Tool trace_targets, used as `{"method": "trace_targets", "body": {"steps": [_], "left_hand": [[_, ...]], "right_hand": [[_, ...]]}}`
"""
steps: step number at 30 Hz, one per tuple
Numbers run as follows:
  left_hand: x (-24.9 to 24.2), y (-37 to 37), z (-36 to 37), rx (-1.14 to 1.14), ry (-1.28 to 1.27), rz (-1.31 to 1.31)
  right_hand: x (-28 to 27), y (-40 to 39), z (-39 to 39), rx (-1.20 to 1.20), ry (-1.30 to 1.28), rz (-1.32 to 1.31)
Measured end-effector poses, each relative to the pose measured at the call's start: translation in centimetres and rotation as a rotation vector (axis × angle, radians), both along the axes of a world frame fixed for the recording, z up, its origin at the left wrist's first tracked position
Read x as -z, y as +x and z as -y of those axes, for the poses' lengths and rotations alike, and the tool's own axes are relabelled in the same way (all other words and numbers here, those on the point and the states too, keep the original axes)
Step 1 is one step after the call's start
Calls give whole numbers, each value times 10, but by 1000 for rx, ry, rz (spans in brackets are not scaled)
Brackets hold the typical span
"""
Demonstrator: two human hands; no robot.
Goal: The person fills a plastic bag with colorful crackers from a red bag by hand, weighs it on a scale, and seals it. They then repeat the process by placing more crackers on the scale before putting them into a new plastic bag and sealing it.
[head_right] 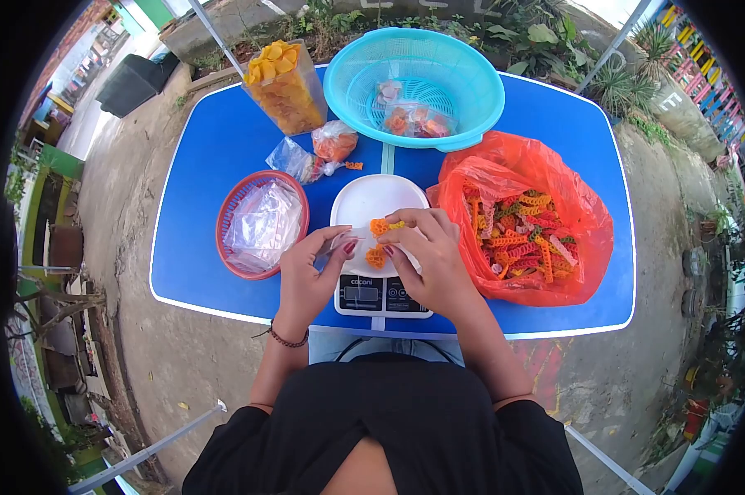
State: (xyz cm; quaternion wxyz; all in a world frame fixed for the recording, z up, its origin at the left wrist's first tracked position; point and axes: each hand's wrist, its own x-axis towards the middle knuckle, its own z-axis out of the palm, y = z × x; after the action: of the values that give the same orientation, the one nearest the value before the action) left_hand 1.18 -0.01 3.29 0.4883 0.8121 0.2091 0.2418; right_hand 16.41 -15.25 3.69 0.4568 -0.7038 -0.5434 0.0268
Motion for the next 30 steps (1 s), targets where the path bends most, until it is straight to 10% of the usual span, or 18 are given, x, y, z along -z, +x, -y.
{"method": "trace_targets", "body": {"steps": [23, 30], "left_hand": [[14, -2, -6, -103, -131, -4], [16, 0, 2, -45, -224, 25]], "right_hand": [[32, 13, -26, -111, -9, 161], [26, -4, -26, -39, 321, -345]]}}
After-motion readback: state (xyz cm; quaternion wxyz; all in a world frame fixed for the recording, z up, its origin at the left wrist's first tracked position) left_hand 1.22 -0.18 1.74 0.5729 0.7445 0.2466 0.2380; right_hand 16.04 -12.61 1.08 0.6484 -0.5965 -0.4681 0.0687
